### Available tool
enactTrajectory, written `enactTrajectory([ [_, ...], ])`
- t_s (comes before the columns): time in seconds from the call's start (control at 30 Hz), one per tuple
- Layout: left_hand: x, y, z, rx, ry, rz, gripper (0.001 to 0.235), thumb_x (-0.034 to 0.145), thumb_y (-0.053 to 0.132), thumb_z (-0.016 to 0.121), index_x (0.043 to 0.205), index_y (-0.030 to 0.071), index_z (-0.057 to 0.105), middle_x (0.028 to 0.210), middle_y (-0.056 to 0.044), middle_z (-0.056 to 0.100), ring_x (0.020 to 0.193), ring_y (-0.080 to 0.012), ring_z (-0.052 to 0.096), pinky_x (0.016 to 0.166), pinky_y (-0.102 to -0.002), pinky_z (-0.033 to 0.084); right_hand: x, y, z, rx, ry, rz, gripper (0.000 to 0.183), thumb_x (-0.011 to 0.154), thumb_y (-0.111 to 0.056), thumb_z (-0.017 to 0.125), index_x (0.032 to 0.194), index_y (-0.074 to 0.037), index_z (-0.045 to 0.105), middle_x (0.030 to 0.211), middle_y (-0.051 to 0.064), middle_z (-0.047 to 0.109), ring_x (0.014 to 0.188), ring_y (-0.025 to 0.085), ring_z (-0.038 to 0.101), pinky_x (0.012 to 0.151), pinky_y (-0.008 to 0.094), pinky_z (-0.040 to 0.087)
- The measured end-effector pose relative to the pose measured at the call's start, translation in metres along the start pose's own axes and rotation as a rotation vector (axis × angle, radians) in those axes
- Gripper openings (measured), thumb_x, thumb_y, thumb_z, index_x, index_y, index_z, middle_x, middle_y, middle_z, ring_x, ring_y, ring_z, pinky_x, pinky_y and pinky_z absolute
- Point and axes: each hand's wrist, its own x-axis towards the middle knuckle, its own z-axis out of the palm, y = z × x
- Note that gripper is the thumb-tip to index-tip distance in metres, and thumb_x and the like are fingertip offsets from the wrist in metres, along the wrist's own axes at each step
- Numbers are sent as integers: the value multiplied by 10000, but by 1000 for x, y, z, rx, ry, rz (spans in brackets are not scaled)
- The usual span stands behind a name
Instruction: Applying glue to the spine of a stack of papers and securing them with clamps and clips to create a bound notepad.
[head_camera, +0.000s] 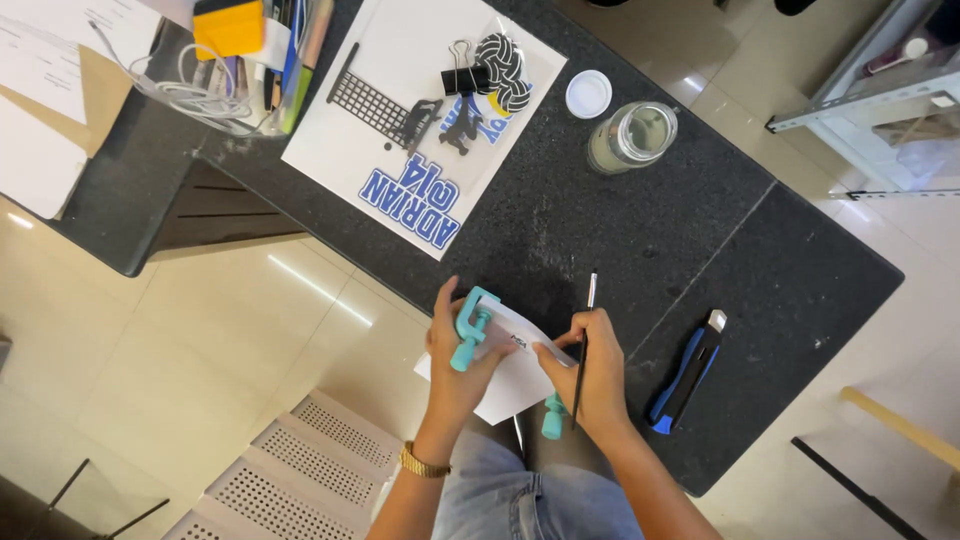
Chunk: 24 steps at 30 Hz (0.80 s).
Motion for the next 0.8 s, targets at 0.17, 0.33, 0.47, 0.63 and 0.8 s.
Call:
enactTrajectory([
  [0.17,-16,-43,36,-14,140,45,1236,770,149,856,1601,3,-47,1487,-264,435,1448,-472,326,1189,-673,55,10,13,-3,17,-66,-108,467,749,-42,867,897,-132,433,812,38,518,765,221,670,758,365,491],
  [0.33,-18,-67,49,37,178,80,1121,843,268,809,1609,30,26,1537,-114,397,1528,-336,268,1213,-634,-94,9,20,-5,22,-128,-188,378,806,-68,819,918,-115,461,863,32,481,756,169,569,700,323,433],
  [0.47,-19,-56,47,-62,203,71,1221,832,193,817,1610,90,-118,1540,-206,389,1458,-325,344,1191,-474,293,4,26,-4,5,-138,-158,388,812,-72,835,939,-104,470,902,45,498,797,185,623,694,331,461],
  [0.63,-19,-40,32,21,173,-105,1263,709,205,883,1632,131,24,1518,-110,480,1441,-299,387,1187,-484,271,0,27,-1,26,-124,-185,359,830,-101,835,962,-97,501,910,45,524,799,192,608,697,318,469],
  [0.8,-24,-44,26,36,226,-41,1365,644,201,943,1615,110,-12,1499,-151,448,1392,-286,464,1176,-459,331,-2,25,-4,29,-147,-187,333,850,-129,823,953,-87,510,911,53,530,816,201,626,705,329,489],
])
